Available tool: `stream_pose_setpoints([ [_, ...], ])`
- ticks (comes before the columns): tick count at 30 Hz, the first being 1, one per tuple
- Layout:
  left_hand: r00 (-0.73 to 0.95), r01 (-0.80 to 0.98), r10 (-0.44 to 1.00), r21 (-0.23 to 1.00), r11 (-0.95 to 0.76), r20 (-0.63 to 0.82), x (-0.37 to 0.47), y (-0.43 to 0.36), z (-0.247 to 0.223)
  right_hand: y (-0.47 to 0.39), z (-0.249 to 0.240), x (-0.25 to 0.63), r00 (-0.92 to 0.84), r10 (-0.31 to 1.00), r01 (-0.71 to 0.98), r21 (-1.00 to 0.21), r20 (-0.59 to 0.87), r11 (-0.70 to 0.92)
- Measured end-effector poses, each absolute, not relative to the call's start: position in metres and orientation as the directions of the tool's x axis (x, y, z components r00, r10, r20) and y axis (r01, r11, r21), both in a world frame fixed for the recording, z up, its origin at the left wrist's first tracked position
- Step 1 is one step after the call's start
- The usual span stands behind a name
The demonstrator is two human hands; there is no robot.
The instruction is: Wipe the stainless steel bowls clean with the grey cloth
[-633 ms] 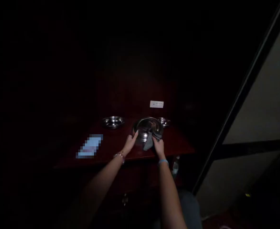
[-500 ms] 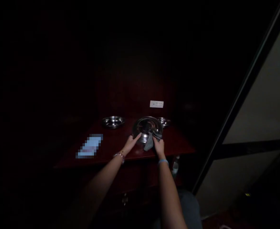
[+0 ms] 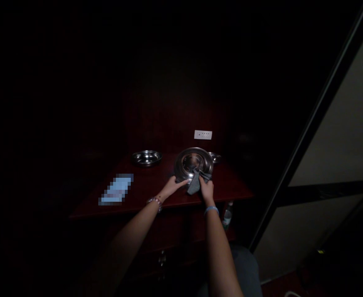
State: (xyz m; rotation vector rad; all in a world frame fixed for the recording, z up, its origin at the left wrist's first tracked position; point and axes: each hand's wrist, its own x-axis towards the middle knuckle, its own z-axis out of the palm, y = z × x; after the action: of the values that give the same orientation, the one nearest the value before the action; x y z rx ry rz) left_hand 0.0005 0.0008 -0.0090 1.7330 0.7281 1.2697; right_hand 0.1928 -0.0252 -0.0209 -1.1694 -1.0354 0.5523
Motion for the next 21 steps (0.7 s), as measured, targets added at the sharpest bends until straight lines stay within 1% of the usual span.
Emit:
stream_pose_setpoints([
  [2, 0.318, 0.062, 0.835, 0.869, -0.49, 0.448, 0.0, -0.004, -0.006, -0.025, -0.022, 0.194, 0.447, 0.821, 0.173, -0.935, 0.355, 0.31],
  [5, 0.301, 0.245, 0.847, 0.822, -0.513, 0.439, -0.002, -0.01, 0.0, -0.026, -0.022, 0.194, 0.424, 0.841, 0.2, -0.94, 0.336, 0.275],
  [7, 0.308, 0.311, 0.853, 0.803, -0.508, 0.421, -0.002, -0.012, 0.002, -0.026, -0.021, 0.194, 0.41, 0.848, 0.201, -0.94, 0.335, 0.274],
  [10, 0.319, 0.281, 0.86, 0.827, -0.487, 0.397, -0.001, -0.01, 0.002, -0.026, -0.02, 0.193, 0.401, 0.853, 0.189, -0.941, 0.335, 0.28],
  [14, 0.251, 0.172, 0.886, 0.883, -0.436, 0.389, 0.0, -0.006, 0.001, -0.024, -0.022, 0.193, 0.388, 0.859, 0.164, -0.942, 0.335, 0.294],
  [21, 0.14, 0.103, 0.916, 0.914, -0.392, 0.377, -0.003, -0.006, 0.002, -0.021, -0.025, 0.194, 0.395, 0.844, 0.142, -0.932, 0.362, 0.333],
])
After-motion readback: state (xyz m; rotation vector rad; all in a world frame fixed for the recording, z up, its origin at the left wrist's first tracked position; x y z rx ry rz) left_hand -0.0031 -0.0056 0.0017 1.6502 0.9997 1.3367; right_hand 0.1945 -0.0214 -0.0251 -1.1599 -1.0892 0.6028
